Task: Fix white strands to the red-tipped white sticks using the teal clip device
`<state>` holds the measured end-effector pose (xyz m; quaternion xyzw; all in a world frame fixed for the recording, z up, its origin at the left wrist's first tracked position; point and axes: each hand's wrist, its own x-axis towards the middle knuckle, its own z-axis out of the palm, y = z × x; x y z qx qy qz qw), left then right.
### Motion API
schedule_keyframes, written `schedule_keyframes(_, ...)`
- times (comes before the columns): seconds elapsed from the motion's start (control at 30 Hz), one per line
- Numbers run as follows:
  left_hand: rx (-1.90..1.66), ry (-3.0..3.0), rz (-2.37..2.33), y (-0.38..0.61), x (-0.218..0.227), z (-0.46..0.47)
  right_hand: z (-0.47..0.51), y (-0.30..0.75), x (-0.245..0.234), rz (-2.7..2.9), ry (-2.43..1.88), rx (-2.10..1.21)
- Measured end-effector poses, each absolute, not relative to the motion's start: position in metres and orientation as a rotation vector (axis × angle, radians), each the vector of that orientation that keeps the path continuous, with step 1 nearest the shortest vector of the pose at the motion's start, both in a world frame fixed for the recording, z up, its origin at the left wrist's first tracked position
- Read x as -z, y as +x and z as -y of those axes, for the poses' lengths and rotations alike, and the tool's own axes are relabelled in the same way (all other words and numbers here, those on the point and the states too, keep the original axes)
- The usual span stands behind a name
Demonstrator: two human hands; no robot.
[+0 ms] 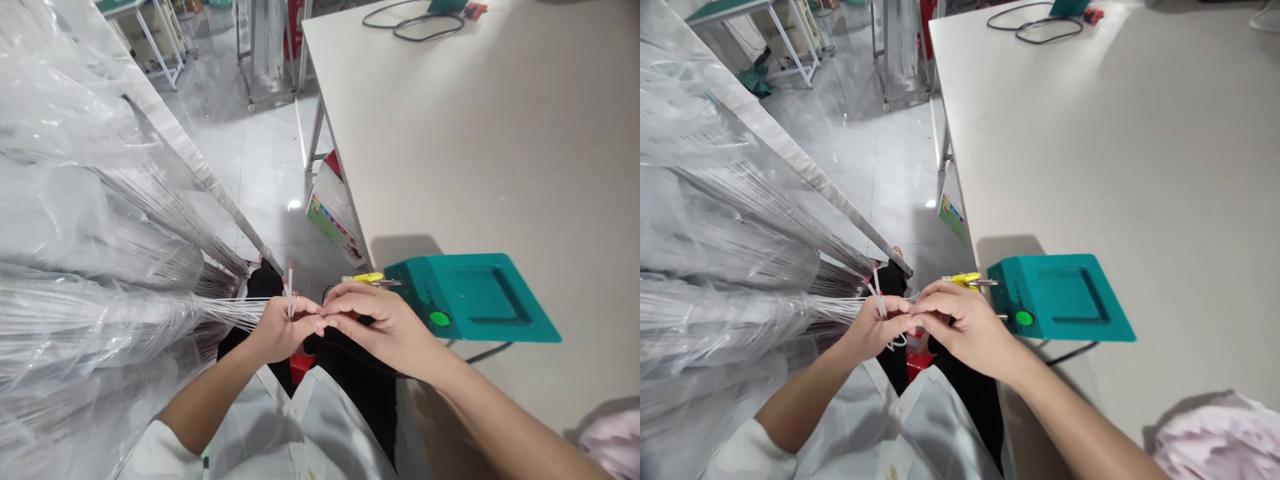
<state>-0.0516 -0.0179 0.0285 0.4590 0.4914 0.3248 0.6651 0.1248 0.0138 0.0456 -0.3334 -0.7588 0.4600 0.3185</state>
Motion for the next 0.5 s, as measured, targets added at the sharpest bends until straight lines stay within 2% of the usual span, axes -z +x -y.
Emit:
schedule_keyframes(0.1,-0.702,0.947,-1.004,-0.057,-0.024,0.016,-0.013,0.122,-0.047,1.880,-0.850,-1.313)
schedule_keyframes(0.33,-0.911,0.485,-0.816,-0.040,-0.013,0.020,0.002,0.103,-0.022,1.167,-0.985,-1.669)
schedule_keyframes(0.5,-0.963,0.452,-0.917,-0.033,-0.012,0.023,0.006,0.098,-0.018,0.977,-1.149,-1.646)
